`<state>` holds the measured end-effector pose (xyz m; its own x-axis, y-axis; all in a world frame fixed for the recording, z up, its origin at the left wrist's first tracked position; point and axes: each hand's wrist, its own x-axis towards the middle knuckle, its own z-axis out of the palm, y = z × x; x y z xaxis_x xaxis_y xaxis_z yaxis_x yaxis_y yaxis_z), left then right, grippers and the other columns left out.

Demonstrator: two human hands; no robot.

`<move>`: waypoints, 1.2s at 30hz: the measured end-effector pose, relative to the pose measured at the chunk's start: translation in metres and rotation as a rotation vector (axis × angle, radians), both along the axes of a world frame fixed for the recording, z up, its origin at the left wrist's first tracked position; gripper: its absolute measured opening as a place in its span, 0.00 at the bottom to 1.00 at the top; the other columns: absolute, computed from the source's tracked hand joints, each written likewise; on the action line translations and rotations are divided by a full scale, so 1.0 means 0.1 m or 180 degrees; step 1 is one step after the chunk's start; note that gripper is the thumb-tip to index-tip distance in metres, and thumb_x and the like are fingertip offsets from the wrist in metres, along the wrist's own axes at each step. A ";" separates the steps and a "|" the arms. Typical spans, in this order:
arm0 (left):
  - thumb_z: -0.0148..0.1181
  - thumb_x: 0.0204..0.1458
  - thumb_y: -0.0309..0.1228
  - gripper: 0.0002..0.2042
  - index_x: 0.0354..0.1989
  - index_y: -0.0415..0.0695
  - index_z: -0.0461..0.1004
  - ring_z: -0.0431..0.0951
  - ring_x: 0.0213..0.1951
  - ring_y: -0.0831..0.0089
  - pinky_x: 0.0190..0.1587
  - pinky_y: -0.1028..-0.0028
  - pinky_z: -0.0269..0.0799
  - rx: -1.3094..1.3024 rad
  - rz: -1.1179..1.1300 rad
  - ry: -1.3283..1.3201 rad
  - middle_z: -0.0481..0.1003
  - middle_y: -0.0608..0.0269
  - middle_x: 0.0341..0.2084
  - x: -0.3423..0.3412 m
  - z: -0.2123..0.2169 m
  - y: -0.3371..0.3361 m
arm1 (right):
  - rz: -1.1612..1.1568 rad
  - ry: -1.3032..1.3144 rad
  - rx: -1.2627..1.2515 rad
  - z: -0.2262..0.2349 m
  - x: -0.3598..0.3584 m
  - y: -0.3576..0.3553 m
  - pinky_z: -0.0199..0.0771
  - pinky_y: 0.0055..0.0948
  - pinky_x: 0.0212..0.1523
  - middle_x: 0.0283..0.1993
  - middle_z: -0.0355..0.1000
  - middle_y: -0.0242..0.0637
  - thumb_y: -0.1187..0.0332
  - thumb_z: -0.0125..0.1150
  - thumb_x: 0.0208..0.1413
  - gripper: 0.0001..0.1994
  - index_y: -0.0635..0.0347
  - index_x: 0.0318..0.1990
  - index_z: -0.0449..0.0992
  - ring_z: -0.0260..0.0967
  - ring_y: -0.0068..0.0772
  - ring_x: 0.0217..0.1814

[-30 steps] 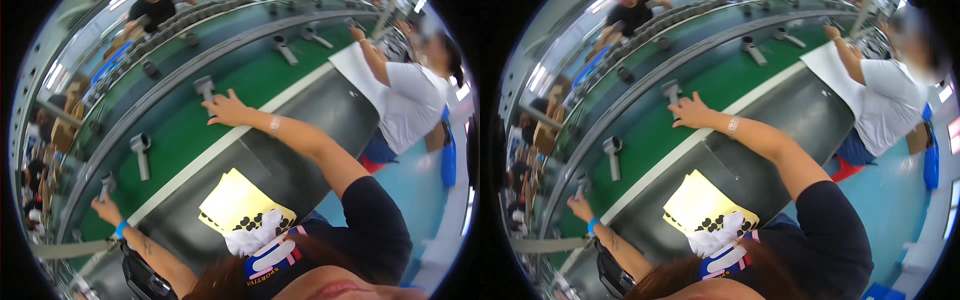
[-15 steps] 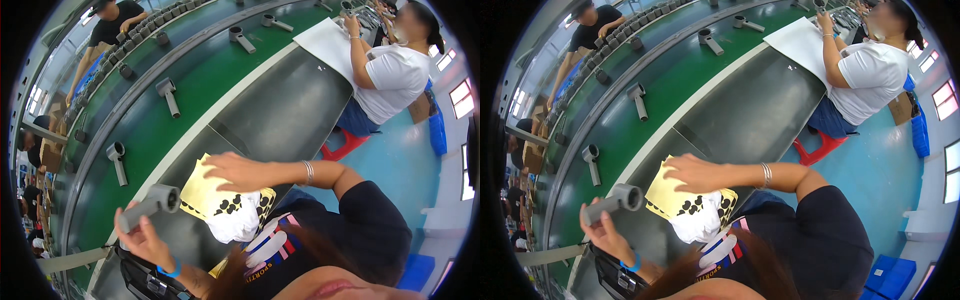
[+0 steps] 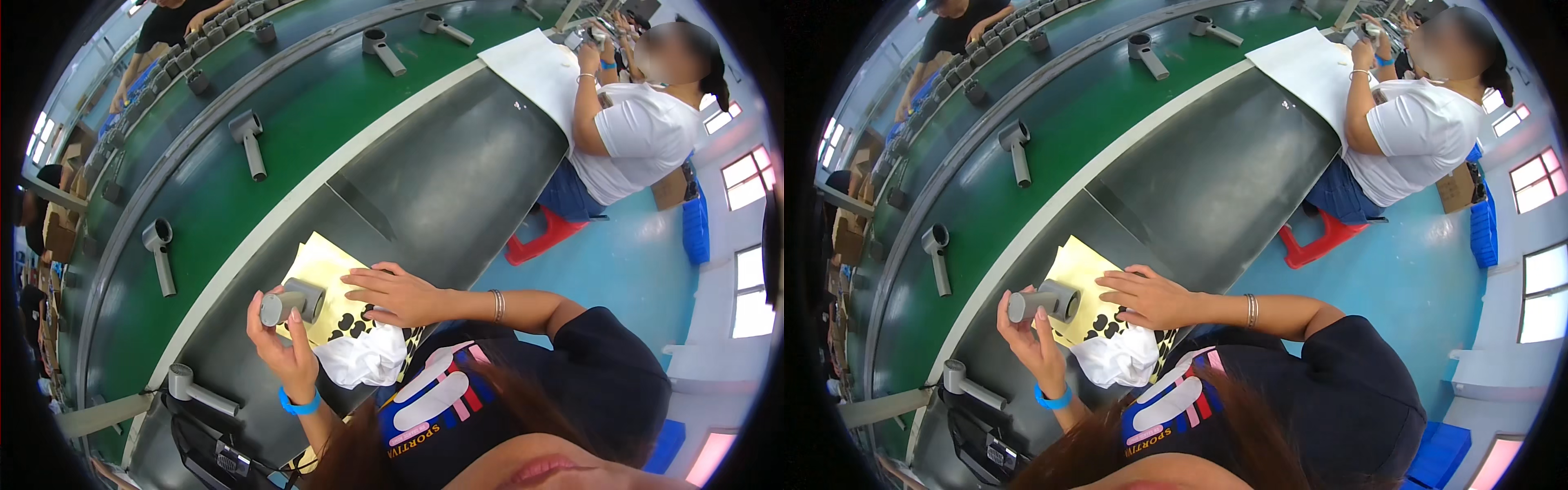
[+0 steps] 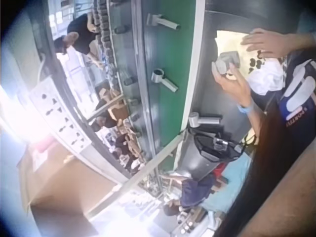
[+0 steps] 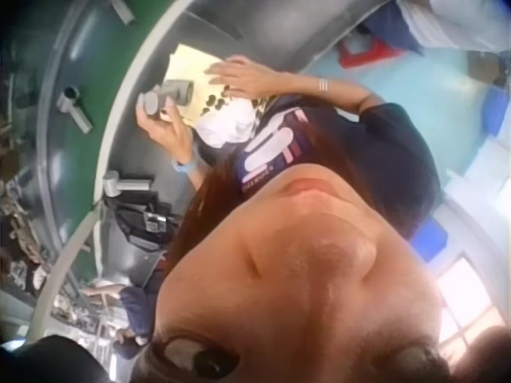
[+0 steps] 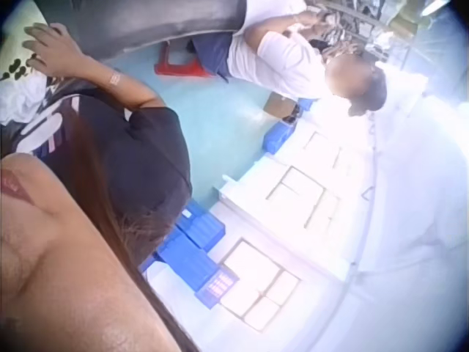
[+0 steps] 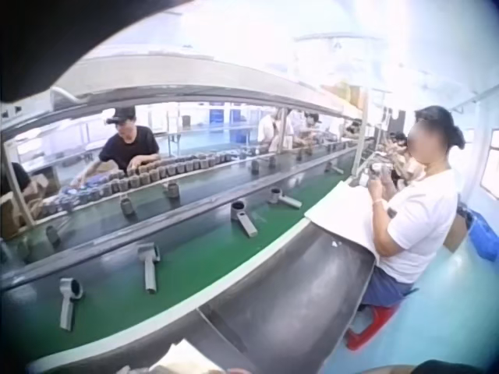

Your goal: Applying small black circular stickers onto cylindrical plastic parts at an assembly station.

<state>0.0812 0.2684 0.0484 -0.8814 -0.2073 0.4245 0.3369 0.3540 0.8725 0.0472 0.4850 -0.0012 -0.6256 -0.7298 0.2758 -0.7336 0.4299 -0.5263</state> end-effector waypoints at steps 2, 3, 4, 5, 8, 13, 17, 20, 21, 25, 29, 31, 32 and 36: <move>0.52 0.54 0.20 0.23 0.59 0.35 0.55 0.71 0.49 0.62 0.52 0.66 0.67 -0.0057 -0.0027 0.0012 0.68 0.44 0.48 -0.02 -0.04 -0.01 | -0.0029 0.0050 -0.0046 0.00 -0.01 -0.03 0.50 0.40 0.63 0.64 0.58 0.41 0.62 0.56 0.55 0.19 0.59 0.53 0.68 0.52 0.37 0.68; 0.51 0.54 0.20 0.23 0.59 0.35 0.55 0.71 0.49 0.61 0.52 0.66 0.67 -0.0115 -0.0049 0.0035 0.68 0.44 0.48 -0.03 -0.05 -0.02 | -0.0026 0.0024 -0.0051 0.00 -0.01 -0.03 0.50 0.39 0.63 0.64 0.58 0.41 0.62 0.56 0.55 0.19 0.59 0.53 0.68 0.52 0.37 0.68; 0.51 0.54 0.20 0.23 0.59 0.35 0.55 0.71 0.49 0.61 0.52 0.66 0.67 -0.0116 -0.0060 0.0035 0.68 0.44 0.48 -0.04 -0.08 -0.03 | -0.0024 0.0000 -0.0056 0.00 -0.01 -0.03 0.50 0.39 0.63 0.64 0.58 0.40 0.62 0.57 0.55 0.19 0.58 0.53 0.68 0.52 0.36 0.68; 0.51 0.54 0.20 0.24 0.59 0.34 0.54 0.71 0.50 0.61 0.53 0.65 0.67 -0.0068 -0.0014 0.0078 0.67 0.44 0.49 0.00 -0.11 -0.07 | 0.0011 -0.0002 -0.0063 -0.01 -0.01 -0.07 0.50 0.39 0.63 0.64 0.58 0.40 0.62 0.57 0.55 0.19 0.58 0.53 0.68 0.52 0.36 0.68; 0.51 0.54 0.20 0.24 0.59 0.34 0.53 0.70 0.51 0.60 0.53 0.64 0.66 0.0030 -0.0045 0.0138 0.66 0.43 0.50 -0.01 -0.18 -0.09 | 0.0011 -0.0033 -0.0040 -0.04 -0.02 -0.07 0.51 0.39 0.62 0.64 0.58 0.40 0.62 0.57 0.55 0.19 0.58 0.53 0.68 0.52 0.36 0.68; 0.50 0.54 0.19 0.24 0.59 0.34 0.52 0.69 0.52 0.58 0.54 0.62 0.65 0.0160 -0.0074 0.0196 0.64 0.42 0.50 0.01 -0.19 -0.06 | -0.0018 -0.0035 -0.0045 0.01 -0.02 0.00 0.50 0.39 0.62 0.64 0.58 0.40 0.63 0.57 0.55 0.19 0.57 0.53 0.68 0.53 0.36 0.68; 0.50 0.54 0.19 0.24 0.59 0.34 0.52 0.69 0.51 0.58 0.54 0.62 0.66 0.0216 -0.0051 0.0158 0.64 0.42 0.50 0.03 -0.16 -0.08 | -0.0008 -0.0037 -0.0037 0.04 -0.03 -0.01 0.50 0.39 0.62 0.64 0.58 0.40 0.63 0.57 0.55 0.18 0.57 0.53 0.68 0.53 0.36 0.68; 0.50 0.54 0.19 0.24 0.59 0.34 0.52 0.69 0.51 0.58 0.54 0.62 0.66 0.0257 -0.0068 0.0125 0.64 0.42 0.50 0.03 -0.17 -0.07 | -0.0011 -0.0044 -0.0033 0.02 -0.03 -0.01 0.50 0.39 0.62 0.64 0.58 0.40 0.64 0.57 0.55 0.18 0.57 0.53 0.68 0.53 0.36 0.68; 0.50 0.54 0.19 0.24 0.59 0.34 0.52 0.69 0.51 0.58 0.54 0.62 0.66 0.0265 -0.0077 0.0140 0.64 0.42 0.50 0.02 -0.17 -0.07 | -0.0022 -0.0023 -0.0030 0.02 -0.04 0.00 0.50 0.39 0.62 0.64 0.58 0.40 0.64 0.57 0.55 0.18 0.57 0.53 0.68 0.53 0.36 0.67; 0.50 0.54 0.20 0.24 0.59 0.34 0.53 0.70 0.51 0.58 0.54 0.61 0.66 0.0282 -0.0094 0.0130 0.64 0.42 0.50 0.02 -0.26 -0.09 | -0.0045 0.0034 -0.0051 -0.04 -0.04 -0.01 0.51 0.39 0.62 0.64 0.59 0.40 0.64 0.57 0.55 0.18 0.57 0.52 0.69 0.54 0.35 0.67; 0.51 0.54 0.20 0.24 0.59 0.34 0.53 0.70 0.51 0.58 0.54 0.61 0.66 0.0305 -0.0098 0.0306 0.64 0.42 0.50 0.01 -0.30 -0.09 | -0.0061 0.0043 -0.0043 -0.08 -0.03 -0.02 0.52 0.39 0.61 0.65 0.58 0.41 0.66 0.59 0.54 0.21 0.55 0.55 0.66 0.54 0.37 0.67; 0.51 0.54 0.20 0.24 0.59 0.34 0.53 0.70 0.51 0.57 0.54 0.61 0.66 0.0287 -0.0072 0.0271 0.65 0.42 0.49 0.04 -0.26 -0.11 | -0.0044 0.0039 -0.0049 -0.05 -0.02 -0.05 0.52 0.39 0.61 0.65 0.58 0.40 0.66 0.59 0.54 0.20 0.55 0.55 0.66 0.54 0.37 0.67; 0.50 0.54 0.20 0.24 0.59 0.34 0.53 0.70 0.51 0.57 0.54 0.61 0.66 0.0268 -0.0046 0.0214 0.65 0.42 0.49 0.06 -0.23 -0.13 | -0.0032 0.0019 -0.0065 -0.05 -0.01 -0.06 0.52 0.39 0.61 0.65 0.58 0.40 0.66 0.59 0.54 0.20 0.55 0.55 0.66 0.54 0.37 0.67; 0.49 0.54 0.18 0.24 0.59 0.34 0.52 0.69 0.52 0.58 0.54 0.62 0.67 0.0371 0.0058 0.0255 0.65 0.42 0.49 0.11 -0.16 -0.13 | -0.0064 -0.0027 -0.0035 -0.08 0.03 -0.08 0.52 0.39 0.62 0.65 0.57 0.40 0.65 0.58 0.54 0.21 0.55 0.56 0.66 0.54 0.36 0.68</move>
<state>0.0919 0.2550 0.0325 -0.8412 -0.2750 0.4655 0.4016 0.2585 0.8786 0.0501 0.4772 -0.0094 -0.6425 -0.7139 0.2783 -0.7203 0.4388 -0.5373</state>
